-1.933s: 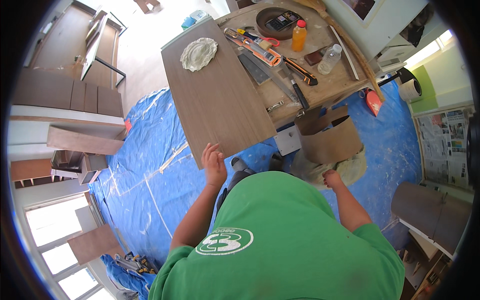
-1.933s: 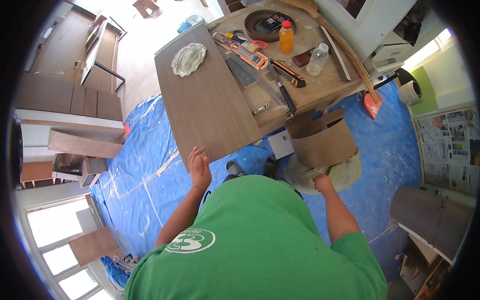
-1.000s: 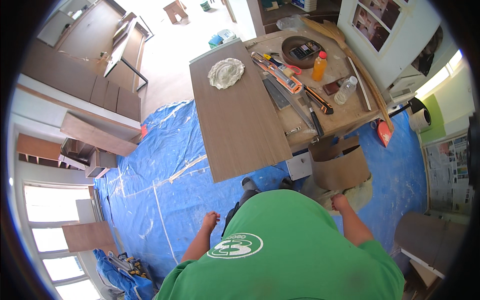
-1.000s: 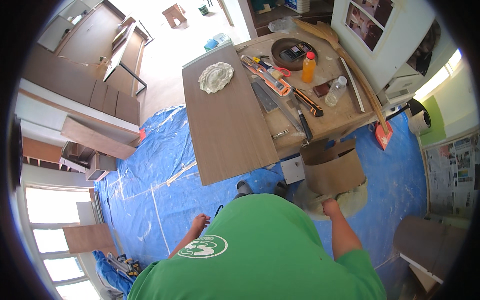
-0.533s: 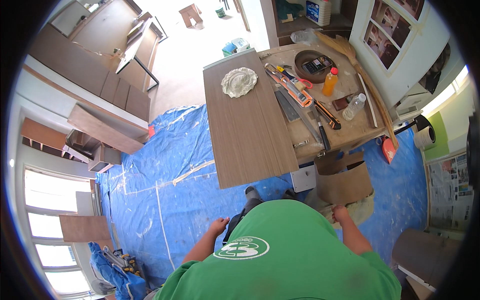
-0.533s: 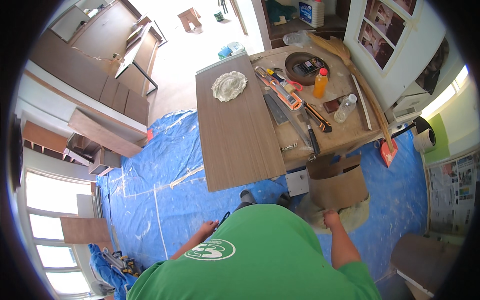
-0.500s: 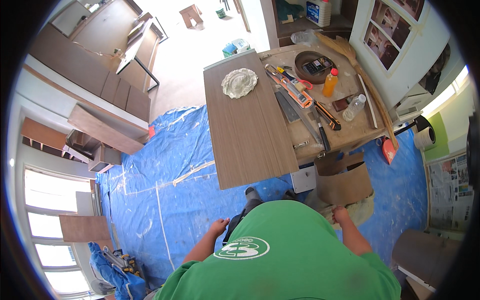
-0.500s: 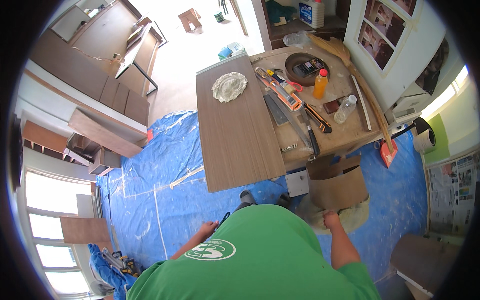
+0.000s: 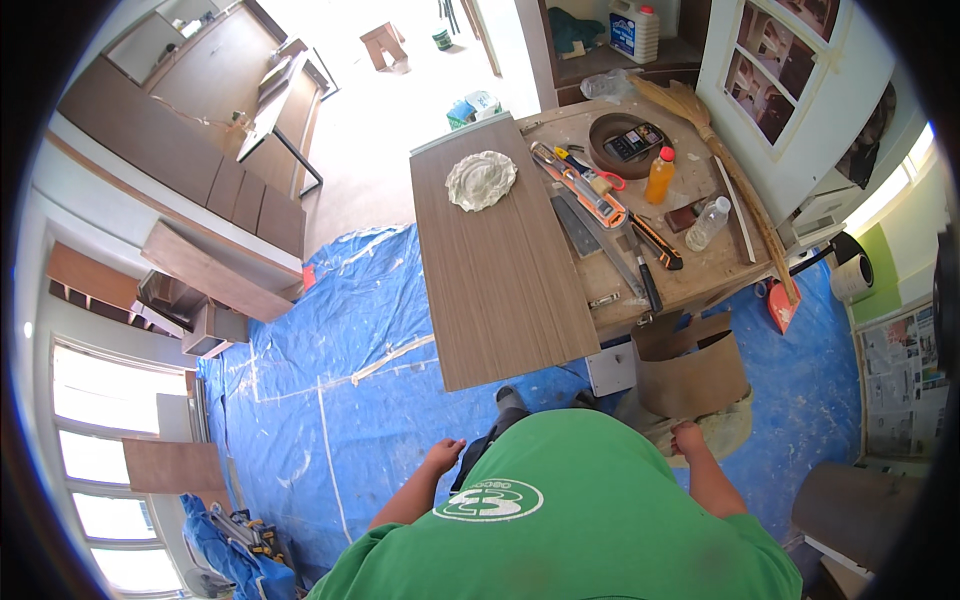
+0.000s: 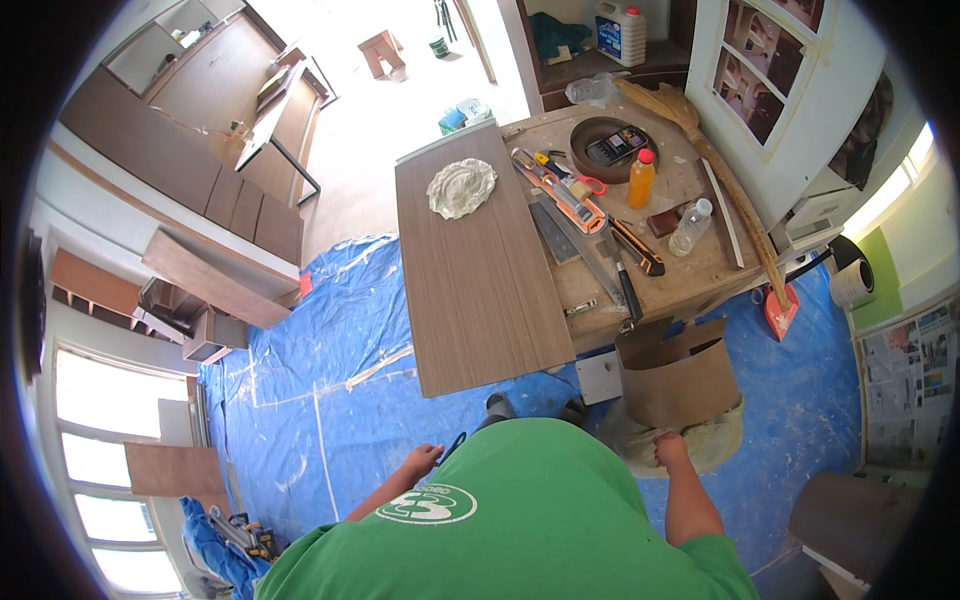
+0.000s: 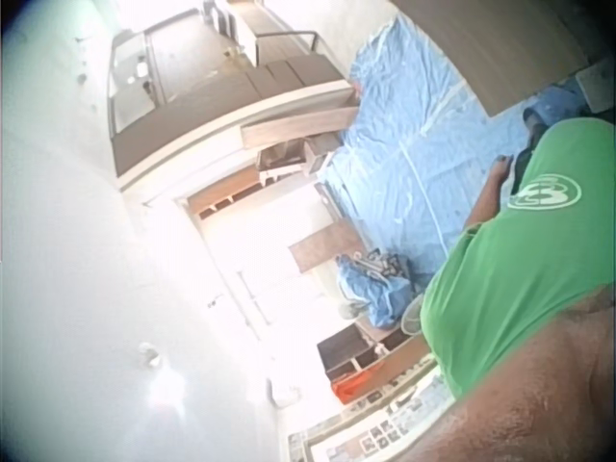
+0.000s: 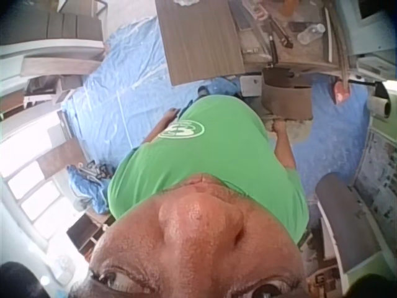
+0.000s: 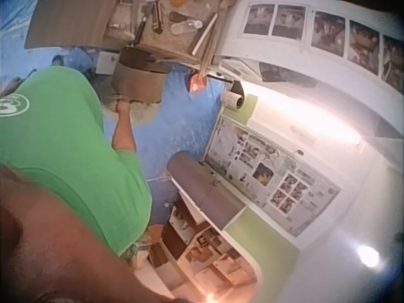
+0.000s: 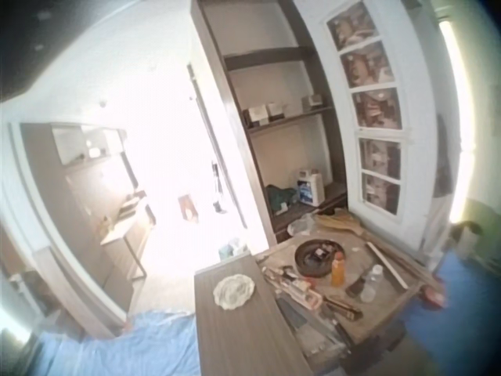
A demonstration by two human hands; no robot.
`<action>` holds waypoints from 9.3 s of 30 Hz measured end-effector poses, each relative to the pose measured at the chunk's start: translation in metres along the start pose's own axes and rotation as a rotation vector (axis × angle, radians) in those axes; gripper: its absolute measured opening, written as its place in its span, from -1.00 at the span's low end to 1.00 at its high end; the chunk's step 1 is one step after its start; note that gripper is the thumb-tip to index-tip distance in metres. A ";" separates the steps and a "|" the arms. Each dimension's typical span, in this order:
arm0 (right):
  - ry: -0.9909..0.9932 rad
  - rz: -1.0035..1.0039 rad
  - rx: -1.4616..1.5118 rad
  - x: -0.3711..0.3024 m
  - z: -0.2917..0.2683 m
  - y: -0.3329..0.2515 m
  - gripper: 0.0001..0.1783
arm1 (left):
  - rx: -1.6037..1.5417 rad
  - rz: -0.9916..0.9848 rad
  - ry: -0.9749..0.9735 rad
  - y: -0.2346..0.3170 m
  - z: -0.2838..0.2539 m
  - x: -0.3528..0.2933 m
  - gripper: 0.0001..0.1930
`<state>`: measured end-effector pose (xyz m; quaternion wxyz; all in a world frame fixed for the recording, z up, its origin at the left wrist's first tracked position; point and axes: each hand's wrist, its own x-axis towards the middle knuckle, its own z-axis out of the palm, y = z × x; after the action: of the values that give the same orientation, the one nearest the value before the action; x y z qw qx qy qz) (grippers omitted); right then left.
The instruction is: The person wipes a wooden cabinet door with a cloth, then uses a small brush to apply a substance along the edges and corners. The person continues to wipe and brush the door surface before moving away from the workbench.
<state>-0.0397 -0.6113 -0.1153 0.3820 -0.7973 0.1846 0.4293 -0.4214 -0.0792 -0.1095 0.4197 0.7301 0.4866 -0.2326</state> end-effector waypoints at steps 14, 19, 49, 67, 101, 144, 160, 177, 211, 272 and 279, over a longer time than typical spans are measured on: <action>0.010 -0.037 -0.041 -0.004 0.000 -0.010 -0.78 | 0.030 -0.021 -0.008 -0.008 -0.003 -0.010 -0.31; 0.005 0.000 -0.020 0.000 -0.005 -0.013 -0.77 | 0.023 -0.026 -0.002 -0.002 -0.005 -0.009 -0.31; -0.019 0.000 -0.042 0.000 0.002 -0.017 -0.79 | 0.118 0.014 0.004 0.024 -0.006 -0.017 -0.34; 0.003 -0.050 -0.164 0.004 -0.006 -0.021 -0.80 | -0.581 -0.320 -0.743 0.069 0.036 0.041 -0.36; 0.194 0.191 0.127 -0.080 0.088 -0.003 -0.82 | -0.037 0.703 0.337 0.416 -0.285 0.217 -0.64; -0.012 -0.802 0.780 -0.325 0.252 -0.124 -0.39 | 0.614 1.540 -0.800 0.389 -0.117 -0.161 -0.83; 0.223 -0.328 1.490 -0.237 0.398 -0.156 -0.74 | 0.917 1.737 -0.078 0.400 -0.104 0.102 -0.41; 1.121 -0.307 0.835 -0.154 0.457 -0.275 -0.70 | 0.759 1.684 0.048 0.412 -0.075 0.142 -0.29; 0.751 -0.134 1.142 -0.216 0.551 -0.251 -0.79 | 0.763 1.702 0.010 0.411 -0.077 0.143 -0.28; 0.836 -0.609 -0.156 -0.202 0.527 -0.312 -0.79 | 0.666 1.751 0.015 0.411 -0.077 0.153 -0.27; 0.778 -0.392 -0.117 -0.243 0.503 -0.222 -0.81 | 0.696 1.745 0.032 0.410 -0.076 0.153 -0.26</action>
<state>-0.3120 -0.0911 0.0144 0.3124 -0.9399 0.1355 0.0261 0.0084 -0.0075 -0.0247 0.1972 0.9243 -0.3241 0.0420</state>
